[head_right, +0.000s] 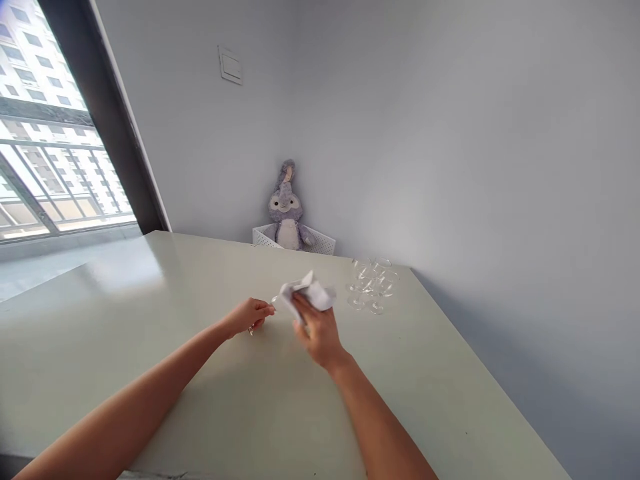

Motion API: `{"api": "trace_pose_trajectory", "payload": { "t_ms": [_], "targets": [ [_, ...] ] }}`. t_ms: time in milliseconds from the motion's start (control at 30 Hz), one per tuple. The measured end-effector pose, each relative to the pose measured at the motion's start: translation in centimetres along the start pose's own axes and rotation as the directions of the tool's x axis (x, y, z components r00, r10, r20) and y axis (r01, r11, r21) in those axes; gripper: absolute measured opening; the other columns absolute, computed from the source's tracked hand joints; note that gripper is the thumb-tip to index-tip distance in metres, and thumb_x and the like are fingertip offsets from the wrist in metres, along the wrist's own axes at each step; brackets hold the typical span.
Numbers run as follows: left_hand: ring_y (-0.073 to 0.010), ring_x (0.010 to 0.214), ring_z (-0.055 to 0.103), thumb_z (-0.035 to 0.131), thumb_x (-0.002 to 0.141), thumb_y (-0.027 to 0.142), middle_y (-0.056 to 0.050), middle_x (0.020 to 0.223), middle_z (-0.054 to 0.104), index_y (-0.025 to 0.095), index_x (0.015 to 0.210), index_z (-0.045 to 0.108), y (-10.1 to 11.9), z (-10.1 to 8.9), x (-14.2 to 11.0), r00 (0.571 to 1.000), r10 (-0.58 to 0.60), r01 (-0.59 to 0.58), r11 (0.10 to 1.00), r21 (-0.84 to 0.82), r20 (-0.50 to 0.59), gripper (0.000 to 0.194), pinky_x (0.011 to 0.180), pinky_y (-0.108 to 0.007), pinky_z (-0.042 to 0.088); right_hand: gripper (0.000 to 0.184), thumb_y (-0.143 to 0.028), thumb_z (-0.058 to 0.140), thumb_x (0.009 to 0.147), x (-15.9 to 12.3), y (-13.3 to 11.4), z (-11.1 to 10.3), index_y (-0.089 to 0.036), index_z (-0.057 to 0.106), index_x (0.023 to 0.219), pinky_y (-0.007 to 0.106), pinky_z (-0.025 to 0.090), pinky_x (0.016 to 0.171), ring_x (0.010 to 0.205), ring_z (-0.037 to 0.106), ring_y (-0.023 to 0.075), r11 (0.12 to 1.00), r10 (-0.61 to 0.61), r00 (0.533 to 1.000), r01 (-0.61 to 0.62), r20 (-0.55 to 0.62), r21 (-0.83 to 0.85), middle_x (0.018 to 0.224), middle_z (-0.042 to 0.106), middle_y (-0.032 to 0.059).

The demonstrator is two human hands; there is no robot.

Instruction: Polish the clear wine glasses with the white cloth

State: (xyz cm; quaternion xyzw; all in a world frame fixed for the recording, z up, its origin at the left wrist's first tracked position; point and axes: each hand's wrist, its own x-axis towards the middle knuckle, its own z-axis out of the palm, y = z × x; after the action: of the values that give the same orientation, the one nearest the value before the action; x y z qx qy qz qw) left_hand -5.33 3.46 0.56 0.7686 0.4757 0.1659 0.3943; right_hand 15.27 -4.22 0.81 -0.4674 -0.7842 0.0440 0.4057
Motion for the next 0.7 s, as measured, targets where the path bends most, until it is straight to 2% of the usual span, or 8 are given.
{"api": "trace_pose_trajectory", "payload": {
  "t_ms": [133, 233, 267, 333, 400, 433, 533, 700],
  "targets": [
    [-0.0151, 0.056, 0.051, 0.052, 0.072, 0.041, -0.002, 0.056, 0.055, 0.019, 0.057, 0.054, 1.0, 1.9, -1.0, 0.985, 0.142, -0.117, 0.967, 0.228, -0.097, 0.027, 0.058, -0.025, 0.034, 0.039, -0.032, 0.045, 0.085, -0.1, -1.6, 1.0, -0.026, 0.049, 0.123, 0.044, 0.026, 0.099, 0.114, 0.046, 0.0255, 0.994, -0.075, 0.982, 0.088, 0.174, -0.063, 0.122, 0.054, 0.0059],
    [-0.0183, 0.064, 0.053, 0.050, 0.077, 0.041, -0.006, 0.061, 0.058, 0.020, 0.070, 0.060, 1.8, 2.9, -1.8, 0.923, 0.374, -0.316, 0.866, 0.387, -0.084, 0.025, 0.066, -0.029, 0.035, 0.032, -0.037, 0.041, 0.086, 0.1, -0.1, 0.8, -0.023, 0.061, 0.107, 0.041, 0.034, 0.091, 0.103, 0.053, 0.0242, 0.967, 0.198, 0.977, -0.208, 0.080, 0.147, 0.108, 0.062, 0.0082],
    [-0.0184, 0.063, 0.053, 0.047, 0.080, 0.042, -0.006, 0.061, 0.059, 0.020, 0.078, 0.062, 2.0, 3.1, -2.0, 0.894, 0.442, -0.368, 0.819, 0.441, -0.074, 0.026, 0.067, -0.030, 0.035, 0.034, -0.041, 0.040, 0.086, 0.1, 0.7, 0.6, -0.021, 0.063, 0.101, 0.040, 0.038, 0.086, 0.097, 0.055, 0.0241, 0.895, 0.332, 0.940, -0.340, 0.080, 0.287, 0.102, 0.064, 0.0089],
    [-0.0179, 0.061, 0.053, 0.042, 0.083, 0.042, -0.006, 0.063, 0.060, 0.021, 0.100, 0.059, 2.2, 3.3, -2.0, 0.868, 0.489, -0.385, 0.774, 0.503, -0.088, 0.032, 0.067, -0.030, 0.035, 0.040, -0.050, 0.042, 0.082, 0.2, 2.0, 0.5, -0.018, 0.064, 0.091, 0.037, 0.044, 0.072, 0.084, 0.059, 0.0236, 0.605, 0.560, 0.810, -0.542, 0.172, 0.583, 0.091, 0.066, 0.0092],
    [-0.0170, 0.060, 0.053, 0.038, 0.086, 0.040, -0.005, 0.065, 0.060, 0.021, 0.116, 0.051, 2.2, 3.4, -1.9, 0.883, 0.443, -0.312, 0.800, 0.513, -0.154, 0.038, 0.066, -0.030, 0.035, 0.043, -0.055, 0.044, 0.079, 0.3, 2.3, 0.8, -0.017, 0.062, 0.090, 0.036, 0.046, 0.065, 0.079, 0.060, 0.0231, 0.255, 0.627, 0.711, -0.574, 0.318, 0.778, 0.089, 0.066, 0.0087],
    [-0.0164, 0.061, 0.053, 0.037, 0.087, 0.039, -0.004, 0.068, 0.060, 0.022, 0.121, 0.047, 2.1, 3.5, -1.8, 0.889, 0.413, -0.271, 0.822, 0.501, -0.197, 0.039, 0.066, -0.029, 0.036, 0.045, -0.056, 0.044, 0.078, 0.3, 2.0, 1.1, -0.017, 0.061, 0.093, 0.035, 0.046, 0.065, 0.080, 0.060, 0.0229, 0.120, 0.617, 0.697, -0.543, 0.366, 0.831, 0.091, 0.065, 0.0086],
    [-0.0158, 0.068, 0.053, 0.036, 0.087, 0.036, -0.005, 0.082, 0.058, 0.023, 0.125, 0.042, 1.9, 3.9, -1.6, 0.870, 0.368, -0.216, 0.882, 0.419, -0.327, 0.040, 0.067, -0.028, 0.038, 0.049, -0.059, 0.038, 0.080, 0.2, -0.2, 2.7, -0.021, 0.056, 0.104, 0.035, 0.046, 0.071, 0.090, 0.059, 0.0219, -0.059, 0.547, 0.738, -0.437, 0.395, 0.897, 0.104, 0.062, 0.0078],
    [-0.0200, 0.093, 0.047, 0.040, 0.084, 0.029, -0.008, 0.109, 0.049, 0.026, 0.121, 0.047, 2.5, 5.1, -1.9, 0.788, 0.376, -0.248, 0.918, 0.308, -0.487, 0.037, 0.080, -0.035, 0.041, 0.039, -0.053, 0.046, 0.081, -0.4, -3.4, 4.6, -0.024, 0.056, 0.106, 0.032, 0.044, 0.072, 0.093, 0.055, 0.0192, -0.006, 0.489, 0.790, -0.420, 0.369, 0.907, 0.107, 0.060, 0.0044]
  ]
}}
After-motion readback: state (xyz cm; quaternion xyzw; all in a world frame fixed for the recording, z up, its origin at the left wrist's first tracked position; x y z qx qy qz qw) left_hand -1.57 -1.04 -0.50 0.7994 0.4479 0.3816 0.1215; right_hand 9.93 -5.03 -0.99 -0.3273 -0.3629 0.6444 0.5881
